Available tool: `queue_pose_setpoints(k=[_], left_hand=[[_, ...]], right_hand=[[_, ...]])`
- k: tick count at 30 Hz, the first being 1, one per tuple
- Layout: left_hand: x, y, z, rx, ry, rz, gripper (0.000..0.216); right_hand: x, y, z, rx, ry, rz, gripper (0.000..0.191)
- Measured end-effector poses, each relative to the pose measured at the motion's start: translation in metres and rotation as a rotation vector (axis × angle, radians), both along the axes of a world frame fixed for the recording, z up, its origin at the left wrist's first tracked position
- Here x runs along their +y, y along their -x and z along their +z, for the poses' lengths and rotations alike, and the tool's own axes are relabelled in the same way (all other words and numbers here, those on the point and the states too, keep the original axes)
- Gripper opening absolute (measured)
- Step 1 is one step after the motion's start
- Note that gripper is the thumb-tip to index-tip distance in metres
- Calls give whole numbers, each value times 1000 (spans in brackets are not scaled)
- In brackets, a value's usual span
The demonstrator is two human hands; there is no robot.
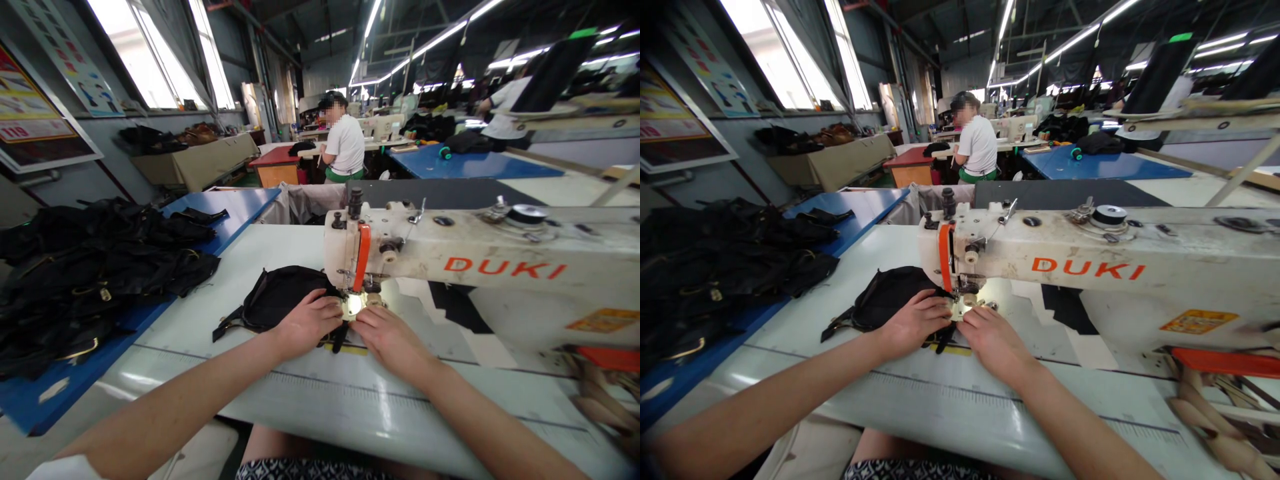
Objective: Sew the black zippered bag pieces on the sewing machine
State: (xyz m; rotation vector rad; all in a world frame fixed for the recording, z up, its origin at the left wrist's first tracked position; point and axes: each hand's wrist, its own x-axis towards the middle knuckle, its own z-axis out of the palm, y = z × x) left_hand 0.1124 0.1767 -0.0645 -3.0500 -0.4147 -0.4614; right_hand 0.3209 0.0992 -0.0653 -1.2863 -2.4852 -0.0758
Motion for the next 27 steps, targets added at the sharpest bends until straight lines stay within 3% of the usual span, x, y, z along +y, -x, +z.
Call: queue_pose_setpoints(k=[10,15,21,27], left_hand=[[-4,0,3,-13,40,-61,22],[-8,2,5,-19,142,-31,27],[-23,1,19,-39,263,30,33],[-27,-1,18,-62,259,50,28]], right_hand=[[-2,1,-1,14,0,-12,14],[-2,1,-1,24,2,-7,15],[-3,0,1,44,-8,-10,15],[-4,-2,0,83,31,-27,15]])
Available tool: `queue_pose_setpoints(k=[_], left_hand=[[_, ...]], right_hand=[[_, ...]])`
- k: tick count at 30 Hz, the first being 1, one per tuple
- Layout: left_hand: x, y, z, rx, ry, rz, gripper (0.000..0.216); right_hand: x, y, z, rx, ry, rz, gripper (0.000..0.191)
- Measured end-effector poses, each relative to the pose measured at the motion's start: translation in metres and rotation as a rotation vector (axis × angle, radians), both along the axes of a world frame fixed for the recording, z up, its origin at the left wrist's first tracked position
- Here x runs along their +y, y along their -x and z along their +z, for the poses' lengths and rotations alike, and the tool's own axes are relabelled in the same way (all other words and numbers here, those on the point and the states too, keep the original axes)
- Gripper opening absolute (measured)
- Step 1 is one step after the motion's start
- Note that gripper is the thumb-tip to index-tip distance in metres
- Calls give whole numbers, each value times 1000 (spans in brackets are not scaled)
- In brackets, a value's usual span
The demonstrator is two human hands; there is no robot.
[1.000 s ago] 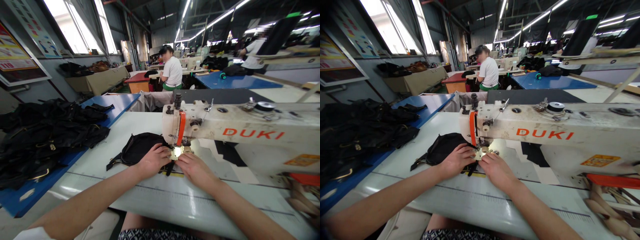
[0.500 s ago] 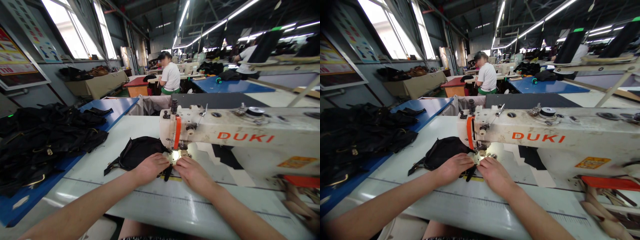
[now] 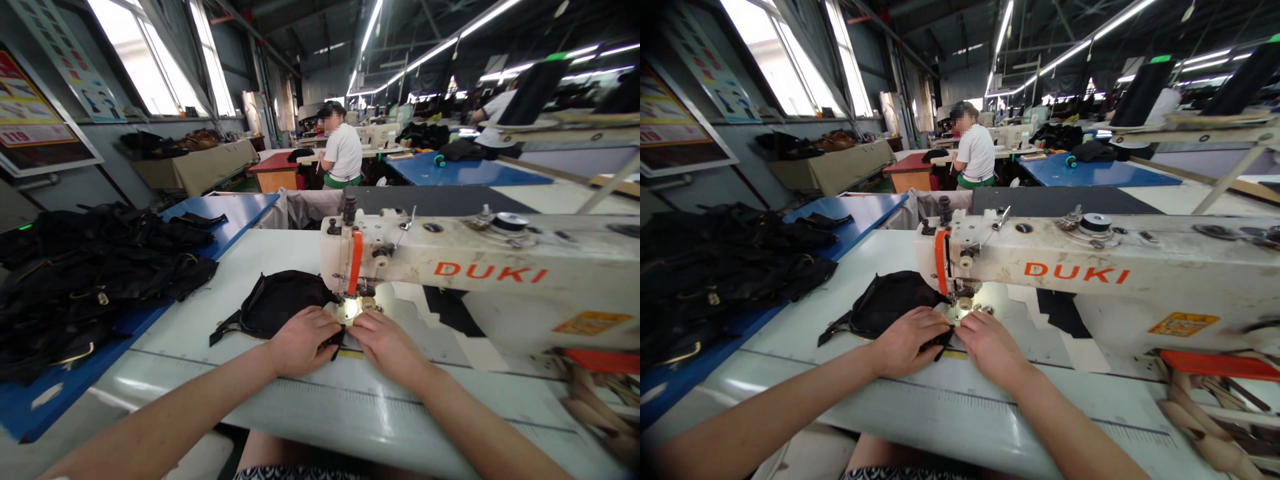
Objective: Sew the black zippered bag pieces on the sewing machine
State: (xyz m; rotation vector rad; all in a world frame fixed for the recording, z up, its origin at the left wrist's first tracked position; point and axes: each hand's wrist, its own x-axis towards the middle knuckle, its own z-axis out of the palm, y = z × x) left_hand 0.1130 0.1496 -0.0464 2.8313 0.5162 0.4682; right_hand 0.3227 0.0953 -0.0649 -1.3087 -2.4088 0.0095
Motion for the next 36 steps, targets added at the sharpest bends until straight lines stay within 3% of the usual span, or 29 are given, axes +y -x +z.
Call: queue_pose_setpoints(k=[9,22,36], left_hand=[[5,-2,-9,11,-94,19,22],[12,1,-18,-48,-78,5,22],[47,-7,-24,-128,-48,-1,24]], right_hand=[[3,7,0,-18,-3,-64,19],[4,7,1,-82,18,-74,18],[12,12,3,-101,-13,-187,19]])
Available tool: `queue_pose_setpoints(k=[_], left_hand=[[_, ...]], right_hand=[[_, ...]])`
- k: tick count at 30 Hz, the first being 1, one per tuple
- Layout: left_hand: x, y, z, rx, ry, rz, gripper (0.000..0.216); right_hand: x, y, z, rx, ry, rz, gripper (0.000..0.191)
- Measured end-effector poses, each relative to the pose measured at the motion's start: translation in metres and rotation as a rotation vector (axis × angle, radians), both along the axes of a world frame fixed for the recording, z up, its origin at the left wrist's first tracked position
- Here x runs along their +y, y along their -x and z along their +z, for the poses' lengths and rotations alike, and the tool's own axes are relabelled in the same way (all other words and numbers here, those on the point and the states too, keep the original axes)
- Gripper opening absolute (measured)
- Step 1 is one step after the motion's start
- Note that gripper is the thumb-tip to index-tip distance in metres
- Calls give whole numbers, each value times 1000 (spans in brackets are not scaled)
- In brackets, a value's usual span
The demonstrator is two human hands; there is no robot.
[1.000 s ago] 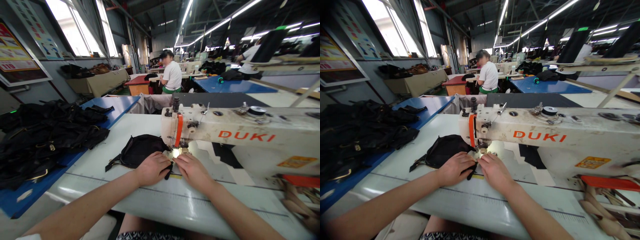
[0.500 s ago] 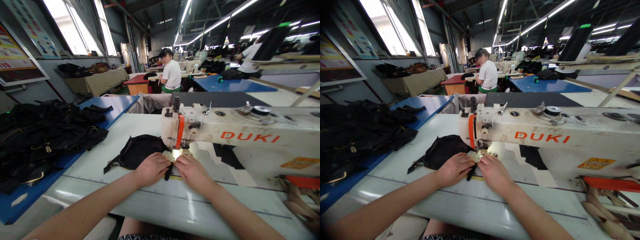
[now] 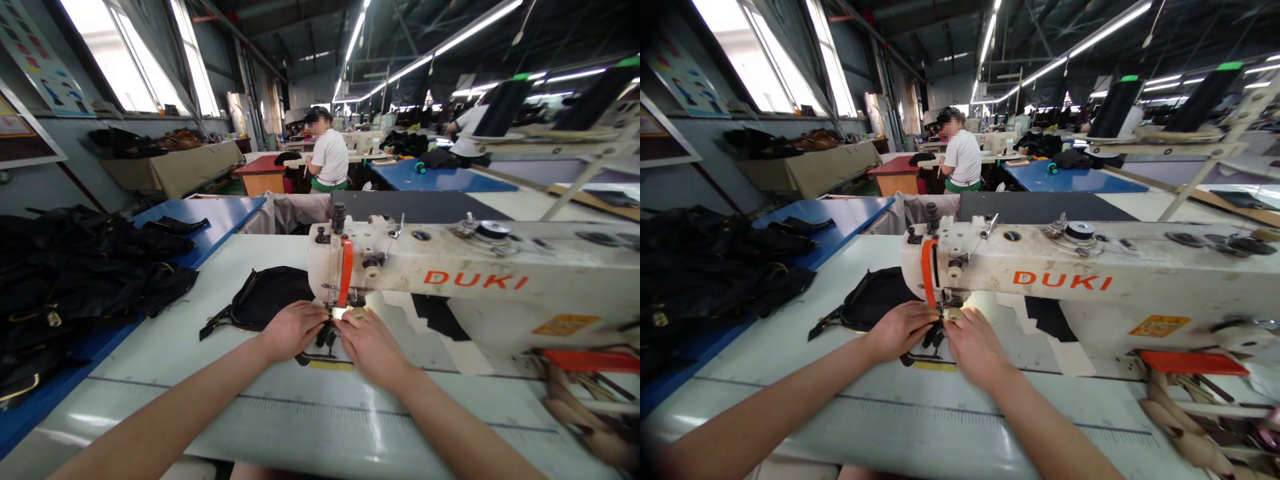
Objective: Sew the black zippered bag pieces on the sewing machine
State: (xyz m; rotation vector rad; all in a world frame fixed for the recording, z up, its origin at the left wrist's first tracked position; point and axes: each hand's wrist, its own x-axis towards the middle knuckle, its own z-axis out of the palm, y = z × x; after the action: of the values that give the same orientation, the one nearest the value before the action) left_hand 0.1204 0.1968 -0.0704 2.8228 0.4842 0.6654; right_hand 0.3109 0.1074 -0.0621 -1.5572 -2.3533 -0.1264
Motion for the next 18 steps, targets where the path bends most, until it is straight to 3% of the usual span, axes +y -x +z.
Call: queue_pose_setpoints(k=[18], left_hand=[[5,-5,0,7,4,34,23]], right_hand=[[-4,-6,-9,85,-42,16,23]])
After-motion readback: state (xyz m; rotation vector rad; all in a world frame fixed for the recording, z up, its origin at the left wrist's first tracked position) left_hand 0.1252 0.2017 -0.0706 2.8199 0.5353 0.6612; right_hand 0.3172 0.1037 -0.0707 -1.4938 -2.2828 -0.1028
